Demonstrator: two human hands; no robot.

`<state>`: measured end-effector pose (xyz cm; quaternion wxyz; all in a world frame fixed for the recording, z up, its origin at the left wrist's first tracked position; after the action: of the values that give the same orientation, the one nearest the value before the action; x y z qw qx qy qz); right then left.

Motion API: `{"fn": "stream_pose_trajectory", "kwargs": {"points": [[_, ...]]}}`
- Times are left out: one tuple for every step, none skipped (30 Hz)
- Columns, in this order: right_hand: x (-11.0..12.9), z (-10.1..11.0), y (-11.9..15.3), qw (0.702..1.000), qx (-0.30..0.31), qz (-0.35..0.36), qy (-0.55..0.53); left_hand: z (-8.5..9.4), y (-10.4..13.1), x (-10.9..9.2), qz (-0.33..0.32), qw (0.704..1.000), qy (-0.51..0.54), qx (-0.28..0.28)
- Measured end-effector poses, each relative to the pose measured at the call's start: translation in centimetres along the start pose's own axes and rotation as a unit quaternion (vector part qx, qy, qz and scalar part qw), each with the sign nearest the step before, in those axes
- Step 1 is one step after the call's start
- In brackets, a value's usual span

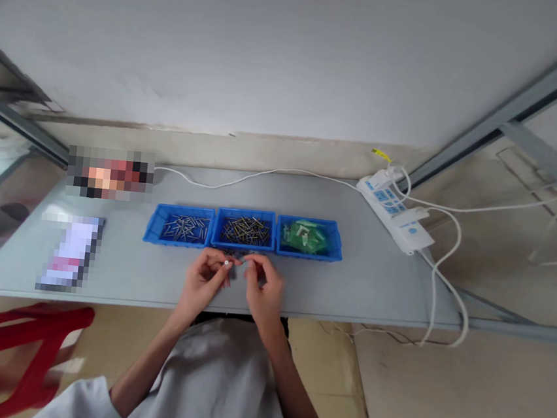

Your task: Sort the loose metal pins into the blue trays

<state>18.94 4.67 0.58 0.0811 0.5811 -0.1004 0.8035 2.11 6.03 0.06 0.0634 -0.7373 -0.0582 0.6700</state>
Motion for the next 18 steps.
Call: {"fn": "stream_pose_trajectory", "kwargs": {"points": [[0.1,0.4,0.3,1.0,-0.024,0.003,0.014,0.1,0.1,-0.1,-0.005,1.0,-0.002,-0.011],[0.1,0.8,0.5,0.999,-0.043,0.007,0.028,0.3,0.3,-0.2,-0.011,1.0,-0.006,-0.026],[0.2,1.2,0.7,0.998,-0.057,0.012,0.04,0.5,0.6,-0.4,-0.018,0.999,-0.013,-0.042],[0.2,1.5,0.9,0.996,-0.062,0.019,0.055,0.9,0.9,-0.6,-0.024,0.998,-0.021,-0.06],[0.1,1.8,0.9,0.995,-0.061,0.028,0.076,1.3,1.2,-0.8,-0.029,0.996,-0.027,-0.076],[0.1,2.0,0.9,0.992,-0.055,0.04,0.103,1.8,1.4,-1.2,-0.036,0.994,-0.038,-0.094],[-0.1,2.0,0.8,0.989,-0.047,0.052,0.132,2.4,1.5,-1.7,-0.048,0.991,-0.057,-0.112],[-0.2,2.1,0.6,0.984,-0.038,0.063,0.159,3.1,1.4,-2.4,-0.061,0.986,-0.083,-0.13],[-0.5,2.1,0.4,0.98,-0.031,0.072,0.181,3.9,1.2,-3.3,-0.088,0.974,-0.137,-0.155],[-0.7,2.0,0.2,0.978,-0.027,0.076,0.195,4.8,0.8,-4.4,-0.119,0.955,-0.203,-0.178],[-1.0,2.0,0.0,0.977,-0.024,0.077,0.199,5.5,0.3,-5.4,-0.145,0.933,-0.266,-0.194],[-1.2,2.0,-0.1,0.976,-0.024,0.077,0.2,6.2,-0.4,-6.4,-0.164,0.912,-0.318,-0.202],[-1.4,1.9,-0.3,0.976,-0.023,0.077,0.203,6.7,-1.1,-7.2,-0.183,0.892,-0.357,-0.207],[-1.5,1.8,-0.4,0.976,-0.021,0.078,0.204,7.1,-1.8,-7.8,-0.195,0.879,-0.384,-0.204],[-1.5,1.8,-0.4,0.976,-0.019,0.078,0.204,7.4,-2.4,-8.3,-0.203,0.872,-0.4,-0.194],[-1.6,1.7,-0.5,0.976,-0.016,0.078,0.203,7.6,-2.9,-8.5,-0.202,0.871,-0.407,-0.185],[-1.6,1.7,-0.5,0.977,-0.013,0.077,0.201,7.8,-3.0,-8.6,-0.202,0.872,-0.406,-0.186],[-1.6,1.6,-0.6,0.977,-0.009,0.076,0.197,7.9,-2.9,-8.6,-0.203,0.873,-0.4,-0.192]]}}
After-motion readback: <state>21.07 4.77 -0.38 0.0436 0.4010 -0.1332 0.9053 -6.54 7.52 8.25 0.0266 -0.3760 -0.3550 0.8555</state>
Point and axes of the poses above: each hand's wrist, its own y-axis away from the middle knuckle, its own z-axis out of the back of the hand, x = y × z, the point moved 5 cm from there along -y, towards the middle knuckle, and after that the axes turned 9 degrees about -z, right-handed, at the moved point
